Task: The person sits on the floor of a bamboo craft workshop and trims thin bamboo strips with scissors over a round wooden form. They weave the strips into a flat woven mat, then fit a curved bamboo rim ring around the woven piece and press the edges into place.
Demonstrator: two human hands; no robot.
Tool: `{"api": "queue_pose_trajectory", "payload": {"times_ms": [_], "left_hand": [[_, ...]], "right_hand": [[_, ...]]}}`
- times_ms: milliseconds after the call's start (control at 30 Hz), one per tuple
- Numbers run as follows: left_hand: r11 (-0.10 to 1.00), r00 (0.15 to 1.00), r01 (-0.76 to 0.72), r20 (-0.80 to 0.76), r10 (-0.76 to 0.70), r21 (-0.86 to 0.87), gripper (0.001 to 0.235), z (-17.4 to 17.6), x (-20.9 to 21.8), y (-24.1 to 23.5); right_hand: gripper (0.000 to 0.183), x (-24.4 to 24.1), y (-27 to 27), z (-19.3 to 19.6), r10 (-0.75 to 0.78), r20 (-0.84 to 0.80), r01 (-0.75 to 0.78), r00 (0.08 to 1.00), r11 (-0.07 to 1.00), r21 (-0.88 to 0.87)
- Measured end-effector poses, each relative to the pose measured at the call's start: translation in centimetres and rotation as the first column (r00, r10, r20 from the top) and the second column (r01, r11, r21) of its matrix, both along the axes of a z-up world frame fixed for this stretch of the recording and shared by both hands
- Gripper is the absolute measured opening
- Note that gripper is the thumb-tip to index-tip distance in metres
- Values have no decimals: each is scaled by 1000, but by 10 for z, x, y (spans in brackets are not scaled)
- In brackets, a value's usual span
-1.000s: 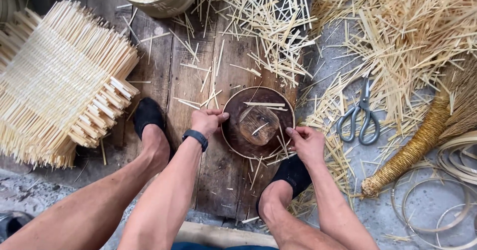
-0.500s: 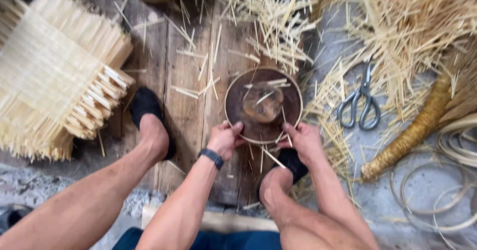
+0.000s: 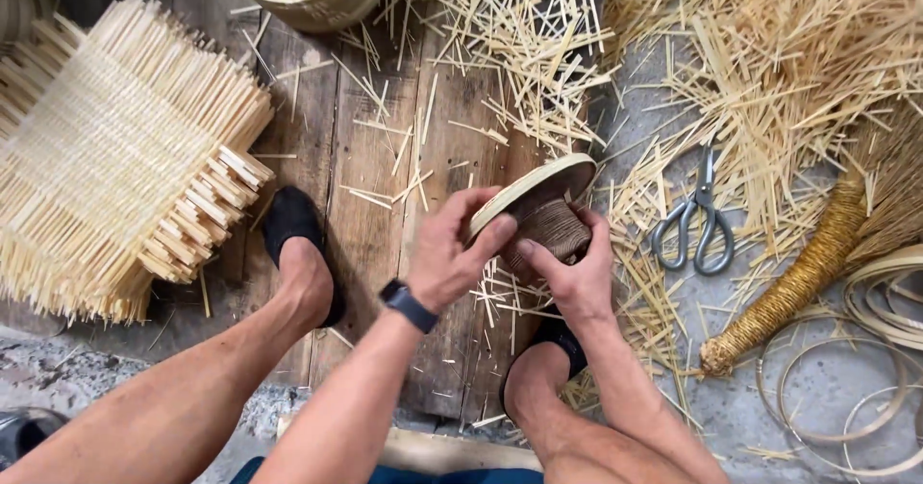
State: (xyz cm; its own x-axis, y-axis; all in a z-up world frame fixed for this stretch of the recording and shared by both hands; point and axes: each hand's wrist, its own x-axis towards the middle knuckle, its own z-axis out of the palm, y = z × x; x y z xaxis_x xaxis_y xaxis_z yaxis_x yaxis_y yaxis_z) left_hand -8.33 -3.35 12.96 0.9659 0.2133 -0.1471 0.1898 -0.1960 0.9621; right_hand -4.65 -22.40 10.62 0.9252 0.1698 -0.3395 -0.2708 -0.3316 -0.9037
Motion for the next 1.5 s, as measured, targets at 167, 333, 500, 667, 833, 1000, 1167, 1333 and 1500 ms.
{"api": "queue_pose_trajectory", "payload": {"times_ms": [167, 333, 500, 667, 833, 1000, 1167, 1333, 1500], "left_hand": [[991, 974, -108, -192, 122, 80, 62, -60, 8, 10], [945, 877, -294, -352, 327, 145, 64, -106, 11, 87], [623, 963, -87, -96, 254, 777, 52, -148, 8, 82], [483, 910, 411, -318, -265, 773, 66, -111, -33, -15], [404, 935, 299, -181, -305, 865, 64, -150, -49, 29], [4, 925, -88, 83, -370, 996, 42, -65, 59, 154], [277, 956, -181, 235, -175, 944, 32, -65, 145, 277], [348, 987, -19, 74, -145, 937, 31, -55, 171, 307], [408, 994, 53, -8, -111, 912, 39, -81, 167, 317]], "right_hand": [[88, 1, -27, -25, -55, -123, 89, 991, 953, 288], [70, -4, -77, -11, -64, -296, 275, 953, 593, 756], [58, -4, -107, -20, -211, -180, 273, 961, 595, 756], [59, -14, -105, -36, -316, -236, 387, 919, 605, 696], [65, -22, -92, -43, -280, -315, 421, 907, 567, 708], [68, -30, -78, -60, -252, -358, 435, 899, 618, 655], [78, -36, -78, -57, -282, -424, 494, 861, 662, 563], [86, -34, -107, -97, -372, -410, 547, 833, 667, 506], [86, -25, -104, -84, -420, -466, 591, 779, 741, 320]]}}
